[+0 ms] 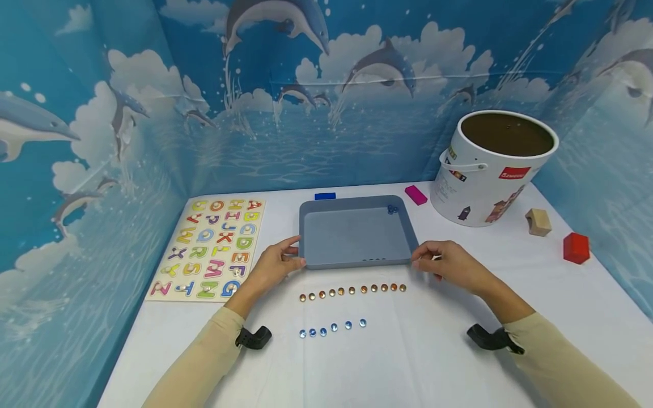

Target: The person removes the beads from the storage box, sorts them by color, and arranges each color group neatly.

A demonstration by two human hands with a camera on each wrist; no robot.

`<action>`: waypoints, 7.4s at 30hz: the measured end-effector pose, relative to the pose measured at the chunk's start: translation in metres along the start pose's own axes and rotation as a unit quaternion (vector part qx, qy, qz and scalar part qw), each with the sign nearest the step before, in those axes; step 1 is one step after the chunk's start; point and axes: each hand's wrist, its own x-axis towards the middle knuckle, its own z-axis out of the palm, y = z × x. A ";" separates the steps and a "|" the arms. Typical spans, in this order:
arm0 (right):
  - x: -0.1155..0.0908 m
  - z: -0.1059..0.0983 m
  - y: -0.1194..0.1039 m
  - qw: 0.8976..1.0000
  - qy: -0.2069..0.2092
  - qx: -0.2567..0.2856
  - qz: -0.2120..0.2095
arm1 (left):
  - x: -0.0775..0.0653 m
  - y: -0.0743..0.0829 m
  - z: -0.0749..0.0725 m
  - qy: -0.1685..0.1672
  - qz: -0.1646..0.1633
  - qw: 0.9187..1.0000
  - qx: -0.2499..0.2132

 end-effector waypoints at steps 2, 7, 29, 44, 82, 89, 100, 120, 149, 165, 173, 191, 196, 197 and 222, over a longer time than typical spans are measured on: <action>0.004 -0.007 -0.003 1.000 0.000 0.002 0.007 | 0.000 0.001 0.000 -0.001 0.000 1.000 0.000; 0.029 -0.024 -0.012 1.000 -0.020 0.013 0.001 | 0.000 0.002 0.000 -0.003 -0.004 1.000 -0.001; 0.117 0.011 -0.043 0.940 -0.312 -0.138 -0.011 | 0.001 -0.002 -0.001 0.006 0.005 1.000 -0.007; 0.116 0.000 -0.027 0.955 -0.294 0.011 -0.023 | 0.000 -0.002 0.002 0.008 0.006 1.000 -0.004; -0.026 0.107 -0.034 0.996 -0.084 0.003 -0.035 | 0.000 -0.002 0.002 0.009 0.000 1.000 -0.009; -0.028 0.107 -0.031 0.995 -0.089 0.002 -0.044 | 0.000 -0.001 0.003 0.010 0.000 1.000 -0.006; -0.026 0.103 -0.030 0.993 -0.106 0.008 -0.050 | -0.001 0.000 0.003 0.011 0.000 1.000 -0.005; 0.033 0.046 -0.094 0.991 -0.111 0.027 -0.068 | 0.000 -0.003 0.004 0.011 0.018 1.000 -0.016; 0.156 0.131 -0.133 0.975 -0.219 -0.026 0.006 | -0.001 -0.001 0.004 0.007 0.015 1.000 -0.024; 0.159 0.133 -0.127 0.975 -0.217 0.050 0.028 | -0.002 0.002 0.002 0.010 0.013 0.999 -0.029; 0.158 0.132 -0.123 0.969 -0.232 0.081 0.028 | -0.001 0.001 0.002 0.007 0.014 0.999 -0.030; 0.084 0.066 -0.100 0.946 -0.151 0.281 -0.063 | -0.001 -0.001 0.002 0.006 0.015 1.000 -0.024; 0.043 0.046 -0.073 0.955 -0.111 0.267 -0.073 | -0.003 0.000 0.000 0.011 0.012 1.000 -0.020; 0.035 0.041 -0.067 0.957 -0.109 0.256 -0.077 | -0.003 -0.001 0.000 0.009 0.011 1.000 -0.021; -0.005 0.030 0.023 0.996 -0.026 -0.070 -0.043 | -0.002 0.001 -0.001 -0.004 0.011 1.000 -0.022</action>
